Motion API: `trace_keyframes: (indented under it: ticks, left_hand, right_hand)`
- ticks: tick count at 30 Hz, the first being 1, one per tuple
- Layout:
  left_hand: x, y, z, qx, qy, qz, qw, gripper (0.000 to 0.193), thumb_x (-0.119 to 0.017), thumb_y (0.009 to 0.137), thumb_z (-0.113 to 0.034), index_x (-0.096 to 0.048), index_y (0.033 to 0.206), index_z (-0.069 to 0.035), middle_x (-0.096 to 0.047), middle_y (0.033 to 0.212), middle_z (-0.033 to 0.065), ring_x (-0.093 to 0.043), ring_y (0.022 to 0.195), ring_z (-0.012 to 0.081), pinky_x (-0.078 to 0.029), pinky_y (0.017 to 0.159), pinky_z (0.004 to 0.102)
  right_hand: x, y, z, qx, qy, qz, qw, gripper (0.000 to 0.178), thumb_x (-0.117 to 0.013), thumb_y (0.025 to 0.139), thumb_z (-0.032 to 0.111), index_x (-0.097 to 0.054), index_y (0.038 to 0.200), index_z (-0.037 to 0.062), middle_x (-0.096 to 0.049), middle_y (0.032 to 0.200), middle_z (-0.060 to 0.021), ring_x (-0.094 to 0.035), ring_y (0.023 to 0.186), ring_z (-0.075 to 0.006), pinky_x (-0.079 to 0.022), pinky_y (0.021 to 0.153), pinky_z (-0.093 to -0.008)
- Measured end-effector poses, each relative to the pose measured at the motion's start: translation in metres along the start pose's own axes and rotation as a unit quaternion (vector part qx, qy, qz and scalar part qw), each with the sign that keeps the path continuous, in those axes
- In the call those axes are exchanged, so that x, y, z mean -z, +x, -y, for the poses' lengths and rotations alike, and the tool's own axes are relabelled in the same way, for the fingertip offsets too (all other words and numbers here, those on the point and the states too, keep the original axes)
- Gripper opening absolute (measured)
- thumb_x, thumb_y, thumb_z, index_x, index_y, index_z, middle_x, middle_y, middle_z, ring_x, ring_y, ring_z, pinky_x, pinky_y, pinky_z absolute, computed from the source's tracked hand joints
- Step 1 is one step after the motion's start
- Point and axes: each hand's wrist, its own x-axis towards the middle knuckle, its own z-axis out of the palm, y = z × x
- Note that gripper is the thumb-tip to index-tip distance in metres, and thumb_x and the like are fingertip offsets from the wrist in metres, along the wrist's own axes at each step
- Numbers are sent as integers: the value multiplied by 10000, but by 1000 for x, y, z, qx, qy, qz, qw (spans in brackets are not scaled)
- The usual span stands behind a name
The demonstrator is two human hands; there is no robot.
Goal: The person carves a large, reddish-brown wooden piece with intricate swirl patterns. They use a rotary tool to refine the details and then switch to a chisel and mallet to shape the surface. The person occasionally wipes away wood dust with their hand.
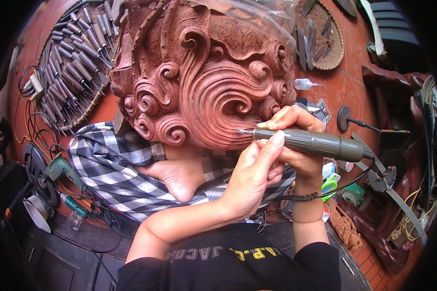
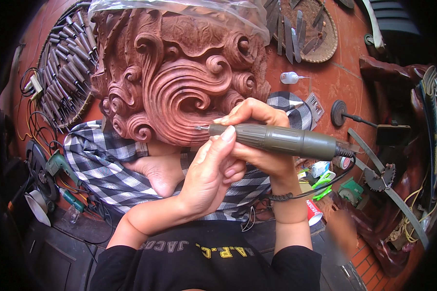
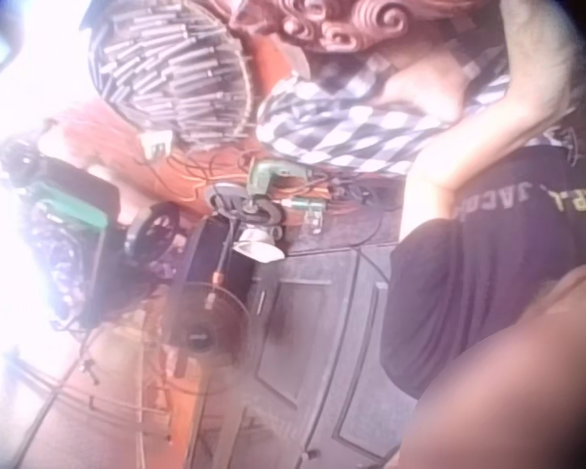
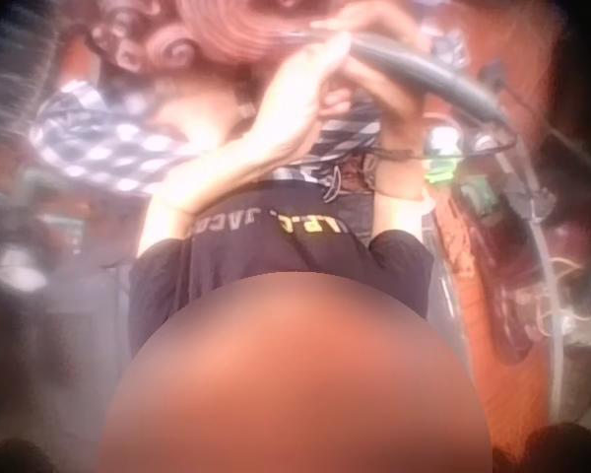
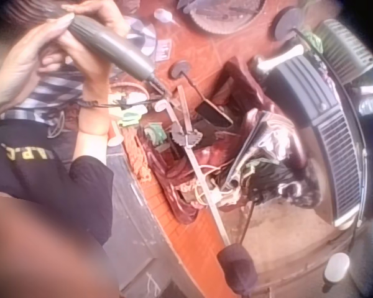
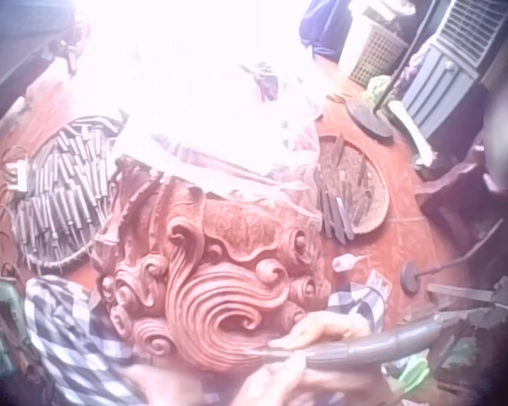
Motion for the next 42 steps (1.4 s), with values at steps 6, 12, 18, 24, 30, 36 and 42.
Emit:
trace_keyframes:
  ticks: [6,12,18,24,30,36,42]
  left_hand:
    - [3,-6,-6,-3,-3,-13,1000,222,-486,1028,-339,-478,1000,-118,-415,825,-45,-328,639,44,-297,558,206]
    - [4,-4,-3,4,-10,15,1000,217,-488,1028,-334,-479,987,-121,-420,821,-46,-327,645,43,-296,560,208]
    - [3,-5,-4,5,-14,7,1000,209,-492,1027,-328,-478,982,-124,-418,820,-45,-328,648,45,-301,565,211]
    - [6,-9,-6,-2,-1,-2,1000,223,-489,1024,-345,-482,1016,-122,-437,842,-46,-324,650,43,-299,567,206]
    - [8,-13,-10,-2,8,-6,1000,237,-501,1012,-352,-483,1046,-117,-465,861,-43,-327,648,37,-296,561,202]
    - [7,-18,-14,-18,-24,-26,999,187,-520,1015,-296,-486,946,-126,-414,770,-71,-327,603,3,-269,509,173]
    - [15,-23,-17,-14,-20,-20,999,191,-525,1007,-301,-493,944,-124,-412,750,-73,-329,595,3,-271,509,169]
  right_hand:
    - [-10,3,4,-11,-14,-2,1000,316,-856,655,5,-584,815,17,-640,858,-99,-668,852,-188,-559,811,-328]
    - [-9,-1,5,-6,-2,-16,1000,314,-857,661,25,-587,821,16,-633,853,-98,-662,858,-190,-561,832,-342]
    - [-8,-1,5,1,-7,-16,1000,313,-857,664,34,-590,825,16,-639,861,-103,-656,848,-185,-564,839,-350]
    - [-13,0,7,5,-17,-4,1000,308,-855,672,40,-595,837,11,-649,873,-111,-658,856,-188,-564,834,-343]
    - [-19,-3,4,48,-36,-11,998,248,-813,730,40,-621,884,5,-679,901,-91,-669,853,-150,-536,774,-277]
    - [-29,-6,6,81,-98,-20,992,264,-818,717,60,-635,897,0,-694,896,-106,-676,837,-151,-535,745,-281]
    - [-40,-6,11,123,-142,-50,981,270,-823,689,66,-653,893,17,-692,881,-112,-689,813,-200,-538,721,-296]
